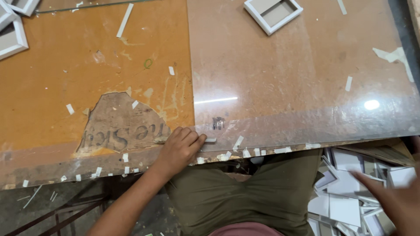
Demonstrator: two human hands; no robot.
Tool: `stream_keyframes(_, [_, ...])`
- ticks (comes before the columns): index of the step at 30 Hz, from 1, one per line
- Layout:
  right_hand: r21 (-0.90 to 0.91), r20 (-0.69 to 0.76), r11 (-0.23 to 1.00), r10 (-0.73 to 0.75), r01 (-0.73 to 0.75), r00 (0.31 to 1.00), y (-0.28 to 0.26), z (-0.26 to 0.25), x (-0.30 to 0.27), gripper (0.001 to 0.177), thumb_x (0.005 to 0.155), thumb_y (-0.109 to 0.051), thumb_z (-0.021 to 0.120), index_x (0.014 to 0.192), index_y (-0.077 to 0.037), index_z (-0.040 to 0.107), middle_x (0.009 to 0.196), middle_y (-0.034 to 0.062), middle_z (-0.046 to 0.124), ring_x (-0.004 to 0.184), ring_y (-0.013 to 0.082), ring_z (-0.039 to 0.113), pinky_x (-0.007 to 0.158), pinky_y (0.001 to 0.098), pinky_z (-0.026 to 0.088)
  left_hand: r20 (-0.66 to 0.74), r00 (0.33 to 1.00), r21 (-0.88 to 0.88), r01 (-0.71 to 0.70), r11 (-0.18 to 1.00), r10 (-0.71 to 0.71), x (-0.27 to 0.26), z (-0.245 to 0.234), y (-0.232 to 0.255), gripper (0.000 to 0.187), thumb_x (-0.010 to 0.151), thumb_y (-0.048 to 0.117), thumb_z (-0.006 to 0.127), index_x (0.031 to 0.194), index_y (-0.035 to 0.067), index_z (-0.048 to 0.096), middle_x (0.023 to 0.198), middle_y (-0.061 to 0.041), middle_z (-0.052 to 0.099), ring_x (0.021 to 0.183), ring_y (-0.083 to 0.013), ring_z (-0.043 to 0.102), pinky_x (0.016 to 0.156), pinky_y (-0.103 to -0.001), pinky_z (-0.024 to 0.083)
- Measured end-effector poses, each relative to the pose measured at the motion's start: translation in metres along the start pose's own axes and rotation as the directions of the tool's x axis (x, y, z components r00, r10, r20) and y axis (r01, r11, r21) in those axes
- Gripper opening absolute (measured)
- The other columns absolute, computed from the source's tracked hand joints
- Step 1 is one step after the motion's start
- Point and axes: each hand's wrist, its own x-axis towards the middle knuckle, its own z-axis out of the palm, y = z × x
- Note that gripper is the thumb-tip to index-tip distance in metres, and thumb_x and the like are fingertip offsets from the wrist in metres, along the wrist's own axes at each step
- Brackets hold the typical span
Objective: The person repeatedly picks up small white rectangular frames from a table and rubs their edges with a sanding block. They turn each frame over and sand multiple sides before placing it back on the table. The process is repeated for several frames in a consistent sequence.
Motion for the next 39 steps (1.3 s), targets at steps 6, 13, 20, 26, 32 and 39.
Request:
stream_keyframes(6, [0.106, -0.028, 0.893, -0.437, 0.437, 0.899, -0.031, 0.199, 0.194, 0.065, 0.094, -0.031, 0.086, 0.145, -0.003, 0.058, 0.154, 0.0231, 0.05, 0.143, 0.0407, 0.041, 0.12, 0.052, 0.036, -0.076, 0.995, 0.027, 0.068, 0.997, -0.066, -0.005, 0.0, 0.001, 0.03, 0.079, 0.003, 0.072, 0.108, 0.001, 0.069, 0.09, -0.009, 0.059, 0.089, -0.0263, 0.059, 0.08, -0.04, 0.047])
stream_keyframes(13, [-0.323, 0.386, 0.833, -0.316, 0.448, 0.867, -0.064, 0.246, 0.235, 0.03, 0.09, -0.033, 0.078, 0.104, -0.007, 0.079, 0.118, 0.0193, 0.068, 0.12, 0.0411, 0.051, 0.101, 0.0544, 0.039, -0.246, 0.939, 0.12, 0.276, 0.954, -0.241, 0.003, -0.006, 0.009, 0.025, 0.08, 0.007, 0.074, 0.103, 0.0, 0.067, 0.087, -0.012, 0.058, 0.084, -0.0303, 0.058, 0.077, -0.043, 0.047])
stream_keyframes(20, [0.173, 0.476, 0.841, -0.527, 0.512, 0.704, -0.098, 0.195, 0.043, 0.038, 0.081, -0.037, 0.077, 0.108, -0.01, 0.078, 0.084, 0.0067, 0.068, 0.089, 0.0279, 0.058, 0.086, 0.0428, 0.042, -0.18, 0.926, -0.137, 0.31, 0.941, -0.331, 0.033, 0.009, 0.007, 0.036, 0.083, 0.0, 0.067, 0.119, 0.002, 0.072, 0.084, -0.014, 0.056, 0.083, -0.0323, 0.058, 0.072, -0.043, 0.047])
stream_keyframes(26, [0.168, 0.454, 0.8, -0.582, 0.576, 0.675, -0.112, 0.18, 0.028, 0.037, 0.083, -0.039, 0.074, 0.108, -0.013, 0.079, 0.081, 0.0016, 0.065, 0.082, 0.023, 0.055, 0.081, 0.0404, 0.04, -0.033, 0.894, -0.268, 0.422, 0.866, -0.446, 0.077, 0.019, -0.003, 0.035, 0.091, 0.005, 0.063, 0.124, 0.008, 0.073, 0.084, -0.01, 0.06, 0.079, -0.028, 0.062, 0.068, -0.042, 0.05])
stream_keyframes(32, [0.153, 0.453, 0.793, -0.587, 0.59, 0.671, -0.103, 0.187, 0.025, 0.038, 0.082, -0.042, 0.074, 0.108, -0.014, 0.079, 0.082, -0.0014, 0.067, 0.081, 0.0219, 0.056, 0.078, 0.0396, 0.04, 0.173, 0.892, -0.181, 0.447, 0.876, -0.419, 0.083, 0.017, 0.006, 0.034, 0.091, 0.007, 0.064, 0.123, 0.011, 0.075, 0.08, -0.009, 0.062, 0.071, -0.0281, 0.062, 0.061, -0.044, 0.049])
stream_keyframes(39, [0.333, 0.314, 0.809, -0.58, 0.485, 0.752, -0.092, 0.193, 0.024, 0.036, 0.071, -0.042, 0.085, 0.086, -0.01, 0.079, 0.08, 0.0021, 0.071, 0.081, 0.0232, 0.059, 0.078, 0.0388, 0.044, 0.114, 0.924, -0.307, 0.381, 0.872, -0.364, 0.032, 0.007, 0.06, 0.04, 0.084, -0.002, 0.066, 0.121, 0.008, 0.074, 0.085, -0.009, 0.065, 0.078, -0.0272, 0.065, 0.066, -0.04, 0.052])
